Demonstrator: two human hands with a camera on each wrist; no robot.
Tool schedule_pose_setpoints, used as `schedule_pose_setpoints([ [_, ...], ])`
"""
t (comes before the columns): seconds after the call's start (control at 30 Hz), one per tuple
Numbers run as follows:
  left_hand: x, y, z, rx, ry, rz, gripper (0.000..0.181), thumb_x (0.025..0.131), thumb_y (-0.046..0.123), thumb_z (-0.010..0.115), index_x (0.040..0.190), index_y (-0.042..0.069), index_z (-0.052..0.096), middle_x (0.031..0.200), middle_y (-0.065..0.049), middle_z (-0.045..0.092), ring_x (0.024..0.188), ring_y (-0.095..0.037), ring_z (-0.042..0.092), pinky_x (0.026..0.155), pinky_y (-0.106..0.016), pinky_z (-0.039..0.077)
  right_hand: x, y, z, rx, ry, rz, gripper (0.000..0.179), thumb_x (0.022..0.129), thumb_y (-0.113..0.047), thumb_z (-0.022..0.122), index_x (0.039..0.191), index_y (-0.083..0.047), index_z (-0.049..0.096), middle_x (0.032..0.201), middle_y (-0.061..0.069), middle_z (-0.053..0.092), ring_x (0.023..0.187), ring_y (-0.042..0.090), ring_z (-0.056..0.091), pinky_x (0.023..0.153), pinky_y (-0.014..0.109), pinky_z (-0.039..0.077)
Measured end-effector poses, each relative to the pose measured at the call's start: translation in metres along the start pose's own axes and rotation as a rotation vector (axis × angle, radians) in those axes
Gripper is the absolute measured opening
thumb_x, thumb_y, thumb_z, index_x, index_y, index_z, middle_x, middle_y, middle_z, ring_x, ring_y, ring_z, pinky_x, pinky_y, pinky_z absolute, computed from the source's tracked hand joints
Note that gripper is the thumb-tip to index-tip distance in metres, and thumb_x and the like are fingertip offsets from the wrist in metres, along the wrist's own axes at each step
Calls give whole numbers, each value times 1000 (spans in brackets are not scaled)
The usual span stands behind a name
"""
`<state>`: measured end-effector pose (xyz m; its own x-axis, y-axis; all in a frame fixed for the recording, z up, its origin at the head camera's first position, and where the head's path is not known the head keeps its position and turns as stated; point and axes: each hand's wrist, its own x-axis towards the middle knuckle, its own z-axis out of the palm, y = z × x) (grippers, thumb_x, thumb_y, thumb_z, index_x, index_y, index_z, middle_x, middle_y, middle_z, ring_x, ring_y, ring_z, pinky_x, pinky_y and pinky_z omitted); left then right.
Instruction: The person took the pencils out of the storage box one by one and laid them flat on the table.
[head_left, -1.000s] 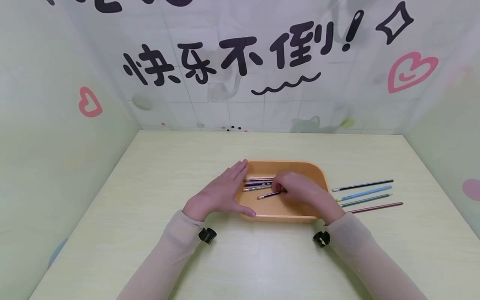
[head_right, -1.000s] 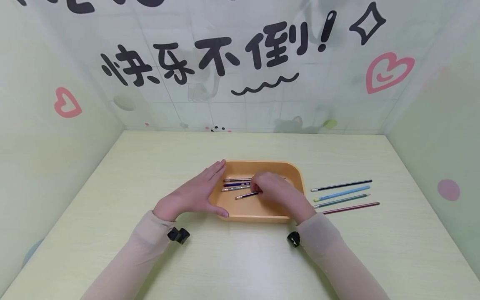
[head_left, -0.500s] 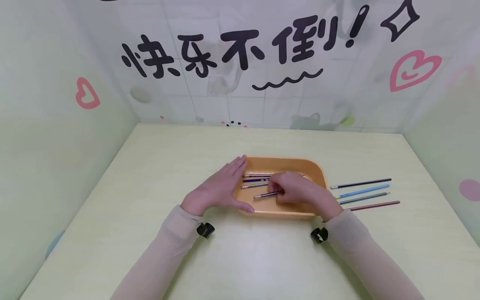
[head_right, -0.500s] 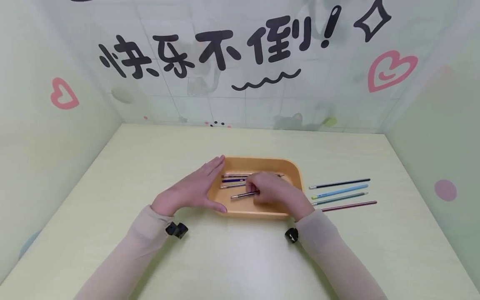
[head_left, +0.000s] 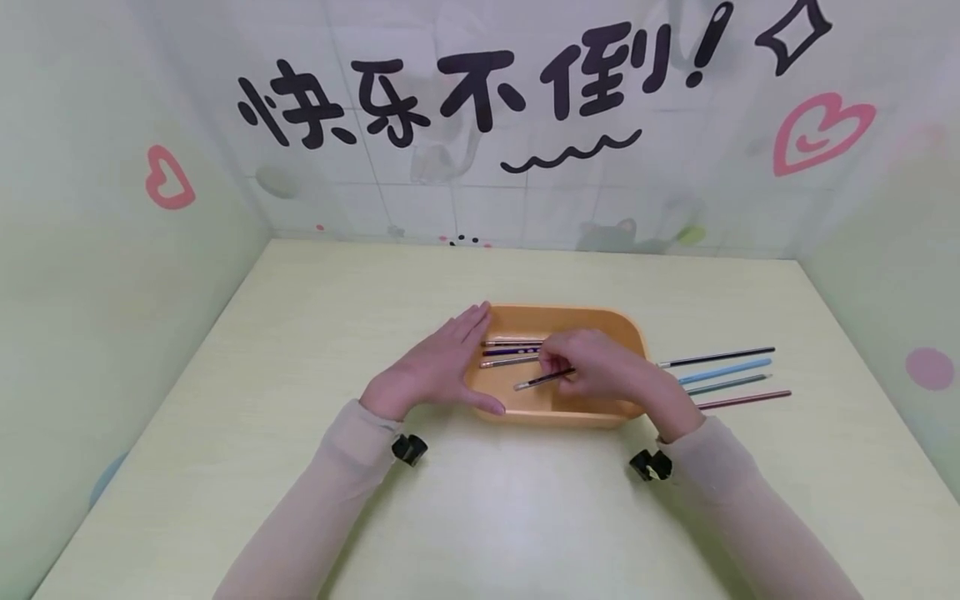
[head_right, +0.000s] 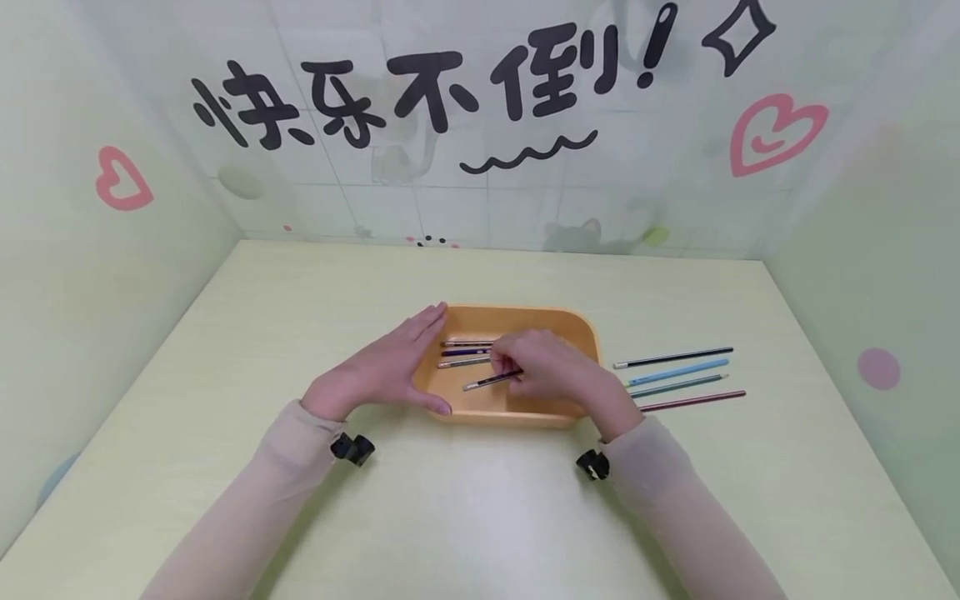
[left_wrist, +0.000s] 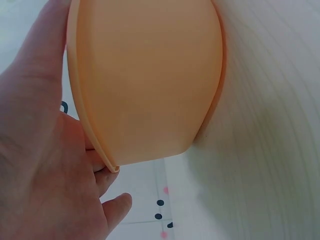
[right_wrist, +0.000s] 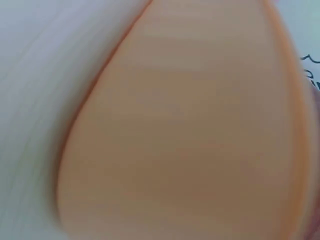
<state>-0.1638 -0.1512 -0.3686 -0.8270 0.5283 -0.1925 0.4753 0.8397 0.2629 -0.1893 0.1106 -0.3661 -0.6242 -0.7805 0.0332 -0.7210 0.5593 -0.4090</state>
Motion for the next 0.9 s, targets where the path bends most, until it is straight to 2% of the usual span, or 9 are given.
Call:
schedule_pose_setpoints([
  [0.37,0,1,0,1,2,-1,135,70,81,67,160,3,2,169,-9,-7,158,-25,-5,130,-39,7,-22,-15,-11,13,58,-46,22,74,1,62,82,-19,60,79,-3,60,73,8,51,65,21,45],
  [0.57,-1,-1,-2,-11,-5,-8,135,71,79,69,160,3,1,169,-9,-8,158,-25,-6,130,-39,6,-34,-19,-18,18,85,-67,22,73,2,62,80,-18,58,78,-4,57,73,10,52,64,20,44],
  [0.9,-2,2,-5,-17,-14,1,133,72,78,68,160,3,2,170,-9,-7,158,-25,-6,130,-40,6,-64,-22,-35,-60,141,-25,28,73,6,65,81,-20,58,80,-12,54,76,6,50,64,19,44],
])
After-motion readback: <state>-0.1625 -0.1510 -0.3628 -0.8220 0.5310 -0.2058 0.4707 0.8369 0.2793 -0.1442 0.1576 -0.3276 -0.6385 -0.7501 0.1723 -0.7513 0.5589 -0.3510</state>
